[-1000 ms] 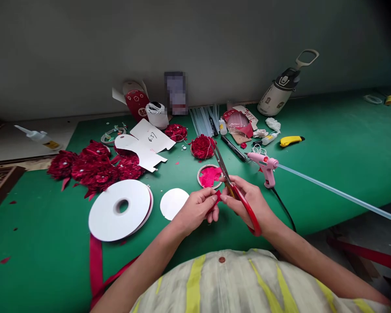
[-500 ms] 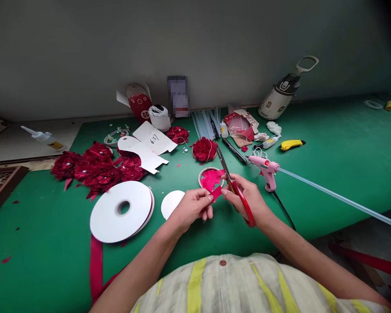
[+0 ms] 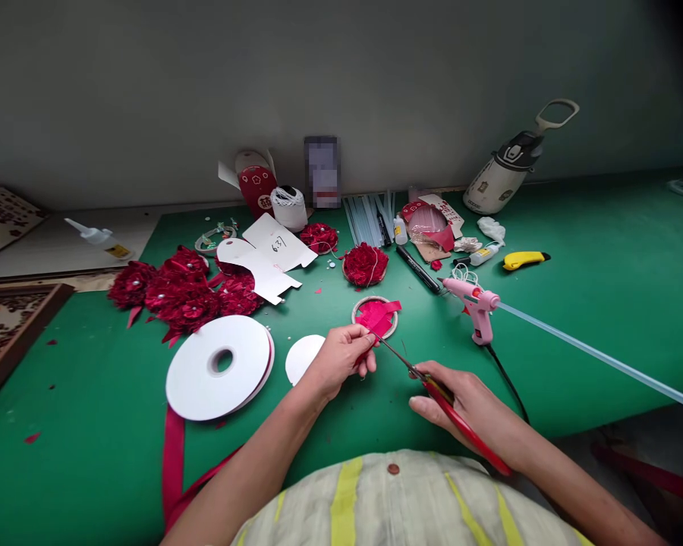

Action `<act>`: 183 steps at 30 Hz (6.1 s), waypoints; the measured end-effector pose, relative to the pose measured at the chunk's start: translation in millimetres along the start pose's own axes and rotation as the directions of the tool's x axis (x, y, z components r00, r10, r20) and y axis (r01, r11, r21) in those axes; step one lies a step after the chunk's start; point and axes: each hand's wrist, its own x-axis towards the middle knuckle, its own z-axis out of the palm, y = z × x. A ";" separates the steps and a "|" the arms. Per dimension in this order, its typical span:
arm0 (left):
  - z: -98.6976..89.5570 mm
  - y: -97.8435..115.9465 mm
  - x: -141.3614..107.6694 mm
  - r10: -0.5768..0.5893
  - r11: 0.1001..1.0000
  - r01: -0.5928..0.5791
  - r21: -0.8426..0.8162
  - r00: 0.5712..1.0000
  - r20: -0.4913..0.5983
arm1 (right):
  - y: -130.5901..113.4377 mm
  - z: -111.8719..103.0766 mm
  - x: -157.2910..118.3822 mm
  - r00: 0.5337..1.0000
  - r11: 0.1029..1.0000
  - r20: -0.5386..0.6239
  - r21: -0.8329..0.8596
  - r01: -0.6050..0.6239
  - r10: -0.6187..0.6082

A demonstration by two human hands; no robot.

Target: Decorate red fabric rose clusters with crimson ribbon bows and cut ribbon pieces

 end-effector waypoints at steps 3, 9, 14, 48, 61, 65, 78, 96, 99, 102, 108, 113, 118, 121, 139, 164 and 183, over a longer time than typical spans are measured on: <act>1.9 -1.5 2.3 0.001 1.000 -0.001 0.001 1.000 0.008 | 1.5 1.8 6.1 1.000 1.000 0.003 -0.009 0.014 -0.014; 0.2 -6.1 7.0 -0.018 1.000 0.018 -0.012 1.000 0.019 | 4.3 1.5 7.9 1.000 1.000 -0.001 0.001 0.015 -0.015; -1.1 -6.4 7.6 -0.021 0.999 0.022 -0.030 1.000 0.021 | 9.7 6.2 12.0 1.000 1.000 -0.007 -0.011 0.005 -0.006; -9.4 3.9 -11.1 0.125 0.992 -0.127 0.021 0.990 0.060 | 5.3 12.0 19.9 0.986 0.938 -0.168 0.345 0.043 0.017; 17.9 5.7 -28.2 0.296 0.925 -0.304 0.227 0.953 0.066 | -33.2 -1.1 34.2 0.959 0.794 -0.285 0.582 0.176 -0.003; 15.5 9.8 -28.0 0.201 0.950 -0.201 0.238 0.979 0.026 | -29.2 -3.1 44.6 0.934 0.818 -0.357 0.532 0.217 -0.015; 17.2 -5.5 -0.8 0.099 0.992 -0.112 -0.053 0.976 -0.196 | 8.0 -5.2 22.7 0.955 0.962 -0.286 0.272 0.000 0.081; 12.9 -6.2 2.5 0.006 0.991 -0.021 -0.135 0.994 -0.111 | 8.2 6.1 13.6 1.000 0.993 -0.007 0.117 -0.017 0.018; 12.8 -5.3 3.8 -0.011 0.988 -0.006 -0.151 0.994 -0.109 | 8.4 6.9 15.0 0.999 0.992 -0.015 0.123 -0.027 0.029; 12.2 -5.7 5.6 -0.028 0.987 0.010 -0.162 0.994 -0.107 | 10.0 7.8 17.2 0.999 0.992 -0.009 0.124 -0.033 0.034; 11.2 -6.2 7.8 -0.037 0.987 0.020 -0.161 0.994 -0.103 | 14.2 8.9 20.2 0.999 0.994 -0.018 0.105 -0.034 0.036; 11.3 -5.6 8.0 -0.030 0.988 0.013 -0.151 0.993 -0.115 | 18.6 12.0 22.8 0.999 0.998 -0.048 0.062 -0.023 0.026; 9.8 -5.9 9.2 -0.020 0.989 0.003 -0.146 0.993 -0.115 | 21.9 14.3 24.7 0.997 1.000 -0.080 0.027 0.002 0.000; 9.3 -6.3 10.5 -0.019 0.990 0.002 -0.141 0.993 -0.121 | 23.5 15.4 26.2 0.995 1.000 -0.097 0.021 0.013 -0.011; -16.4 4.5 -3.1 0.111 0.951 -0.150 -0.269 0.982 -0.154 | 16.3 8.3 29.9 0.981 0.994 -0.193 0.103 0.016 0.004; 3.3 -3.5 -13.4 0.050 0.999 -0.050 -0.017 0.998 0.050 | -18.4 8.8 64.4 0.911 0.910 -0.407 0.348 0.225 -0.070; -5.0 17.5 7.5 0.033 0.999 -0.031 0.034 0.997 -0.063 | 15.2 -5.5 27.1 0.980 0.991 -0.200 0.128 0.050 -0.024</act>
